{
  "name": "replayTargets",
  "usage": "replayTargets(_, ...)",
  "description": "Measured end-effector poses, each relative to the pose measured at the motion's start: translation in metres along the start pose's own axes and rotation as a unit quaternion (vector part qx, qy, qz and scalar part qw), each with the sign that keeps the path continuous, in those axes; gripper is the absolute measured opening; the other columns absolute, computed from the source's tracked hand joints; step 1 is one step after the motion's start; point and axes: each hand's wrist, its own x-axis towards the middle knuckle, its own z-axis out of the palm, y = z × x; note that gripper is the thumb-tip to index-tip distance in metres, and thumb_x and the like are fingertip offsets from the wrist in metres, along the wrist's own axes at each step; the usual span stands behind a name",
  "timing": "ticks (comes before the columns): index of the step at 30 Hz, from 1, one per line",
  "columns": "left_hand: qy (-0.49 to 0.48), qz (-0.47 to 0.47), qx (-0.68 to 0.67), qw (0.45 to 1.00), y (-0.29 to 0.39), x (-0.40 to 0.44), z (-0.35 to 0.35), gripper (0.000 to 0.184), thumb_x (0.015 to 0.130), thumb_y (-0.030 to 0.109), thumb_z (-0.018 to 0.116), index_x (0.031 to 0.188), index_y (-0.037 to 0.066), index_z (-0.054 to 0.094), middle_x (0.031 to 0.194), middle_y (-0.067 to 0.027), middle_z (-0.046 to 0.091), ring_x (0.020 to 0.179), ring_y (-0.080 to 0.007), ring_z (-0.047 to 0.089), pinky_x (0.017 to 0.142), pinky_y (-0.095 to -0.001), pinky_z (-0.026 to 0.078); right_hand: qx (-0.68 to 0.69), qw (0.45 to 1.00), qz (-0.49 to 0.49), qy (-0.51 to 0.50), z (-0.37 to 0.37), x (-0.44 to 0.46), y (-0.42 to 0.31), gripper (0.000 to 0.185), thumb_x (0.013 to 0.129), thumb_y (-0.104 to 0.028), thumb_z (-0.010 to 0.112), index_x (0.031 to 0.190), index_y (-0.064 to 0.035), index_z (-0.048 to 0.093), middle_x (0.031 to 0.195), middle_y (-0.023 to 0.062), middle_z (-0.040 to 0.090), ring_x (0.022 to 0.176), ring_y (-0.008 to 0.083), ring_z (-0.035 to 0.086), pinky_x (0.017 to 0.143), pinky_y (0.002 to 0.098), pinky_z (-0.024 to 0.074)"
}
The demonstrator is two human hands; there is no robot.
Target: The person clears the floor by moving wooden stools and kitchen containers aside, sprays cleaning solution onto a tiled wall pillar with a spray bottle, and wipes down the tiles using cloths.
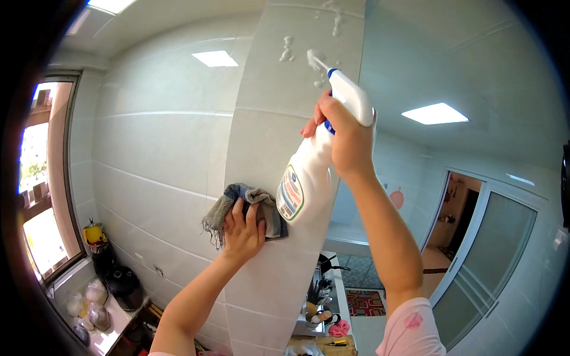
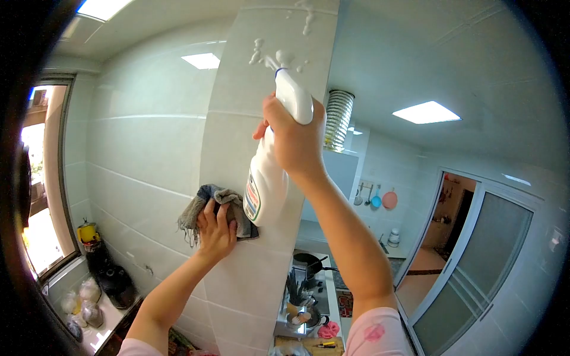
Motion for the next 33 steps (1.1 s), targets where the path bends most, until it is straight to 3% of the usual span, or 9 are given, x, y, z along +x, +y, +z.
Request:
replayTargets(4, 0.015, 0.002, 0.016, 1.000, -0.002, -0.002, 0.005, 0.053, 0.082, 0.022, 0.059, 0.130, 0.004, 0.046, 0.132, -0.0261, 0.038, 0.111, -0.0414, 0.039, 0.096, -0.0529, 0.029, 0.011, 0.999, -0.016, 0.047, 0.010, 0.022, -0.016, 0.012, 0.082, -0.015, 0.057, 0.085, -0.0040, 0.054, 0.066, 0.0062, 0.054, 0.055, 0.0183, 0.060, 0.058, 0.0337, 0.0503)
replayTargets(10, 0.028, -0.005, 0.002, 1.000, -0.002, -0.004, 0.007, 0.050, 0.081, 0.022, 0.060, 0.127, 0.006, 0.050, 0.130, -0.0253, 0.040, 0.107, -0.0396, 0.041, 0.091, -0.0526, 0.033, -0.012, 0.999, -0.027, 0.035, 0.001, 0.032, -0.014, 0.013, 0.082, -0.016, 0.057, 0.082, -0.0030, 0.054, 0.071, 0.0068, 0.055, 0.054, 0.0164, 0.058, 0.053, 0.0333, 0.0460)
replayTargets(13, 0.043, -0.016, -0.020, 0.999, 0.000, -0.004, 0.009, 0.049, 0.077, 0.020, 0.062, 0.122, 0.005, 0.053, 0.125, -0.0237, 0.042, 0.104, -0.0395, 0.042, 0.088, -0.0528, 0.034, -0.036, 0.999, 0.025, 0.017, -0.006, 0.001, -0.005, 0.018, 0.084, -0.018, 0.057, 0.088, -0.0016, 0.053, 0.083, 0.0078, 0.057, 0.053, 0.0141, 0.056, 0.053, 0.0289, 0.0445)
replayTargets(16, 0.037, -0.002, -0.036, 0.999, -0.010, -0.028, 0.019, 0.045, 0.071, 0.016, 0.063, 0.114, 0.004, 0.056, 0.117, -0.0218, 0.044, 0.100, -0.0394, 0.044, 0.084, -0.0514, 0.037, -0.050, 0.996, 0.063, 0.024, -0.015, -0.056, 0.020, 0.016, 0.083, -0.015, 0.057, 0.083, 0.0007, 0.055, 0.061, 0.0029, 0.056, 0.049, 0.0126, 0.057, 0.047, 0.0280, 0.0444)
replayTargets(21, 0.009, 0.006, -0.086, 0.996, -0.012, -0.055, 0.005, 0.039, 0.068, 0.010, 0.062, 0.106, 0.002, 0.057, 0.109, -0.0199, 0.045, 0.094, -0.0380, 0.049, 0.076, -0.0465, 0.044, 0.001, 0.989, 0.141, 0.034, 0.006, -0.140, 0.027, 0.011, 0.083, -0.005, 0.055, 0.090, 0.0041, 0.055, 0.064, 0.0043, 0.057, 0.053, 0.0109, 0.058, 0.051, 0.0260, 0.0469)
replayTargets(25, -0.019, -0.011, -0.108, 0.994, -0.007, -0.080, -0.004, 0.036, 0.068, 0.007, 0.061, 0.103, 0.001, 0.056, 0.108, -0.0197, 0.046, 0.093, -0.0382, 0.050, 0.075, -0.0444, 0.046, -0.020, 0.986, 0.159, 0.041, -0.001, -0.169, 0.043, 0.012, 0.083, -0.004, 0.053, 0.092, 0.0052, 0.054, 0.077, 0.0097, 0.061, 0.058, 0.0130, 0.062, 0.052, 0.0265, 0.0476)
replayTargets(27, -0.045, -0.023, -0.128, 0.991, -0.008, -0.107, -0.002, 0.034, 0.068, 0.005, 0.060, 0.102, 0.001, 0.056, 0.108, -0.0205, 0.045, 0.092, -0.0395, 0.049, 0.075, -0.0435, 0.046, -0.009, 0.987, 0.141, 0.074, 0.003, -0.175, 0.040, 0.012, 0.084, -0.005, 0.053, 0.090, 0.0054, 0.054, 0.075, 0.0098, 0.061, 0.057, 0.0147, 0.064, 0.052, 0.0276, 0.0482)
replayTargets(30, -0.115, -0.090, -0.185, 0.972, -0.011, -0.141, -0.012, 0.038, 0.073, 0.005, 0.055, 0.109, -0.004, 0.051, 0.109, -0.0219, 0.049, 0.093, -0.0368, 0.051, 0.080, -0.0417, 0.045, -0.004, 0.991, 0.092, 0.100, 0.008, -0.164, 0.033, 0.011, 0.084, -0.005, 0.053, 0.086, 0.0054, 0.054, 0.063, 0.0063, 0.058, 0.056, 0.0161, 0.064, 0.052, 0.0291, 0.0490)
replayTargets(33, -0.053, -0.383, -0.431, 0.816, 0.000, -0.155, -0.031, 0.030, 0.083, 0.005, 0.050, 0.111, -0.003, 0.052, 0.107, -0.0158, 0.056, 0.093, -0.0275, 0.057, 0.079, -0.0330, 0.048, -0.016, 0.990, 0.120, 0.075, -0.001, -0.159, 0.027, 0.011, 0.084, -0.006, 0.053, 0.087, 0.0051, 0.054, 0.066, 0.0069, 0.059, 0.058, 0.0160, 0.064, 0.054, 0.0291, 0.0493)
